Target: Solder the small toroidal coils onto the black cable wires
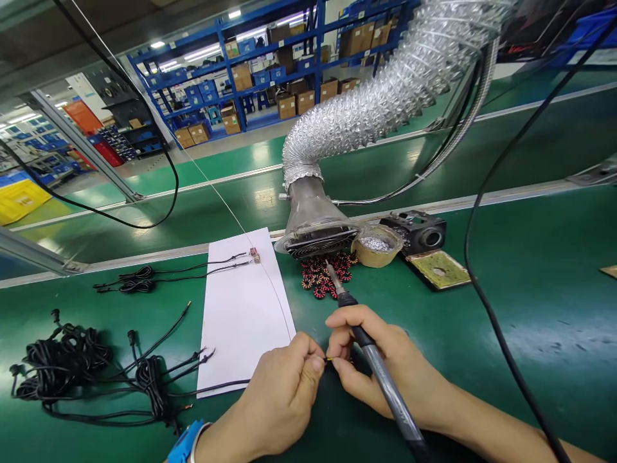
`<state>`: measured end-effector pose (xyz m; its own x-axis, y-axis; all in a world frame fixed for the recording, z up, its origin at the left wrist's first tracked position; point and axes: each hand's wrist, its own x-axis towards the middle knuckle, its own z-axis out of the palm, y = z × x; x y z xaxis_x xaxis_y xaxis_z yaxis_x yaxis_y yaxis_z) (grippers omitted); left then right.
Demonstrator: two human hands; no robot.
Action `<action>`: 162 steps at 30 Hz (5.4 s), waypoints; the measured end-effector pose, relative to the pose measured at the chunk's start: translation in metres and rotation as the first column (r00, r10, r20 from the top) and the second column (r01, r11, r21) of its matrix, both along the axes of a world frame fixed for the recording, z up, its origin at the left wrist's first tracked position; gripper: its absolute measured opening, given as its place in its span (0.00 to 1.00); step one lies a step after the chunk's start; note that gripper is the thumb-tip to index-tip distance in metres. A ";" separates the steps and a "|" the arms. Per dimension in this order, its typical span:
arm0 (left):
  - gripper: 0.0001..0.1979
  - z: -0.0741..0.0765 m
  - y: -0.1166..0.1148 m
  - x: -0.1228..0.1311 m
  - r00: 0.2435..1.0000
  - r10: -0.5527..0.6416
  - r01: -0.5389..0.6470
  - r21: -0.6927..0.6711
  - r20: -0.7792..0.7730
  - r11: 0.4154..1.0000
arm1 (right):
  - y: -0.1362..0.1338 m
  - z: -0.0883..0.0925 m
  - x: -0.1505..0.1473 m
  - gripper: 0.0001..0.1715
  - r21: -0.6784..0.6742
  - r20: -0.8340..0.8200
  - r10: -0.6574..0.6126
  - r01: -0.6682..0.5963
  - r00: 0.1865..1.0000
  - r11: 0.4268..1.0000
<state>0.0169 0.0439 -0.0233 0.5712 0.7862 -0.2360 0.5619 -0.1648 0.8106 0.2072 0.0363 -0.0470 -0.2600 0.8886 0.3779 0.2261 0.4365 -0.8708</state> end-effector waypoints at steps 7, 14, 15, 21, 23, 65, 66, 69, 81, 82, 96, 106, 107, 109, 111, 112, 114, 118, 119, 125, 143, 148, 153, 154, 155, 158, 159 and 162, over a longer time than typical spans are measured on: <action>0.14 -0.014 -0.015 0.010 0.967 0.112 -0.096 -0.081 0.230 0.992 | -0.014 -0.024 -0.026 0.15 0.098 -0.165 -0.291 0.310 0.942 0.946; 0.16 -0.018 -0.019 0.011 0.935 0.215 -0.214 -0.035 0.283 0.976 | -0.022 -0.040 -0.042 0.15 -0.069 -0.238 -0.332 0.325 0.913 0.943; 0.15 -0.017 -0.018 0.011 0.937 0.212 -0.210 -0.034 0.279 0.977 | -0.023 -0.040 -0.042 0.15 -0.085 -0.242 -0.324 0.313 0.915 0.946; 0.14 -0.015 -0.008 0.006 0.919 0.249 -0.195 -0.194 0.306 0.961 | -0.022 -0.031 -0.035 0.15 0.017 -0.184 -0.229 0.236 0.956 0.972; 0.15 -0.014 -0.002 0.004 0.901 0.270 -0.177 -0.280 0.340 0.944 | -0.018 -0.027 -0.028 0.16 0.108 -0.144 -0.194 0.210 0.970 0.972; 0.13 -0.013 0.019 -0.006 0.995 0.032 0.008 -0.406 0.090 0.914 | 0.012 -0.013 0.014 0.18 0.438 0.234 0.146 -0.238 0.961 0.867; 0.12 -0.013 0.019 -0.005 0.994 0.058 -0.015 -0.416 0.093 0.909 | 0.012 -0.012 0.015 0.18 0.456 0.259 0.143 -0.251 0.955 0.854; 0.09 -0.015 0.018 -0.002 0.985 0.120 -0.055 -0.441 0.121 0.896 | 0.010 -0.012 0.015 0.19 0.497 0.312 0.106 -0.257 0.944 0.829; 0.07 -0.018 0.019 0.006 0.945 0.233 -0.069 -0.556 0.230 0.829 | 0.002 -0.012 0.009 0.19 0.469 0.241 0.080 -0.188 0.967 0.863; 0.07 -0.019 0.020 0.007 0.938 0.246 -0.075 -0.552 0.243 0.830 | 0.001 -0.012 0.010 0.20 0.472 0.231 0.064 -0.170 0.971 0.865; 0.07 -0.027 0.022 0.017 0.974 0.205 -0.157 -0.371 0.095 0.915 | -0.044 -0.010 0.040 0.19 0.235 -0.079 -0.345 0.354 0.935 0.905; 0.07 -0.025 0.030 0.021 0.986 0.155 -0.124 -0.340 0.066 0.932 | -0.040 -0.023 0.036 0.04 0.096 -0.130 -0.468 0.481 0.874 0.871; 0.07 -0.026 0.030 0.021 0.986 0.152 -0.121 -0.341 0.066 0.932 | -0.040 -0.023 0.036 0.04 0.097 -0.122 -0.472 0.484 0.873 0.870; 0.07 -0.027 0.030 0.021 0.988 0.143 -0.113 -0.342 0.064 0.933 | -0.040 -0.022 0.036 0.04 0.106 -0.108 -0.482 0.492 0.869 0.864; 0.07 -0.027 0.030 0.021 0.989 0.137 -0.108 -0.342 0.062 0.933 | -0.040 -0.020 0.036 0.04 0.108 -0.099 -0.486 0.495 0.868 0.862; 0.07 -0.027 0.030 0.021 0.989 0.137 -0.109 -0.343 0.061 0.933 | -0.039 -0.020 0.036 0.04 0.107 -0.097 -0.485 0.494 0.869 0.863; 0.07 -0.026 0.030 0.021 0.989 0.138 -0.110 -0.346 0.057 0.932 | -0.039 -0.019 0.036 0.03 0.099 -0.096 -0.477 0.485 0.874 0.869; 0.07 -0.024 0.030 0.021 0.989 0.136 -0.110 -0.353 0.049 0.929 | -0.039 -0.017 0.035 0.03 0.088 -0.097 -0.465 0.473 0.880 0.877; 0.07 -0.024 0.030 0.021 0.990 0.134 -0.107 -0.354 0.051 0.929 | -0.039 -0.016 0.035 0.03 0.091 -0.092 -0.466 0.473 0.880 0.876; 0.08 -0.026 0.030 0.020 0.991 0.126 -0.100 -0.349 0.052 0.932 | -0.039 -0.012 0.033 0.05 0.114 -0.060 -0.437 0.441 0.898 0.890; 0.08 -0.026 0.030 0.021 0.990 0.134 -0.113 -0.363 0.034 0.925 | -0.044 -0.003 0.027 0.16 0.297 -0.061 -0.285 0.290 0.957 0.910; 0.07 -0.026 0.030 0.021 0.991 0.125 -0.104 -0.353 0.038 0.930 | -0.043 -0.004 0.029 0.17 0.316 -0.128 -0.297 0.323 0.946 0.892; 0.07 -0.024 0.030 0.022 0.991 0.126 -0.104 -0.359 0.039 0.927 | -0.042 -0.005 0.029 0.16 0.312 -0.132 -0.300 0.327 0.945 0.892; 0.07 -0.024 0.030 0.022 0.991 0.127 -0.106 -0.359 0.037 0.927 | -0.042 -0.006 0.029 0.16 0.312 -0.130 -0.301 0.327 0.945 0.892; 0.07 -0.023 0.030 0.022 0.991 0.128 -0.107 -0.358 0.036 0.927 | -0.042 -0.005 0.029 0.16 0.311 -0.128 -0.304 0.329 0.944 0.892; 0.07 -0.023 0.030 0.023 0.991 0.130 -0.106 -0.356 0.042 0.928 | -0.042 -0.005 0.029 0.17 0.309 -0.133 -0.310 0.336 0.941 0.890; 0.07 -0.023 0.030 0.023 0.990 0.130 -0.106 -0.356 0.045 0.928 | -0.042 -0.005 0.029 0.17 0.311 -0.136 -0.307 0.335 0.942 0.889; 0.08 -0.025 0.030 0.023 0.991 0.128 -0.105 -0.356 0.041 0.929 | -0.041 -0.007 0.031 0.20 0.335 -0.141 -0.300 0.331 0.943 0.882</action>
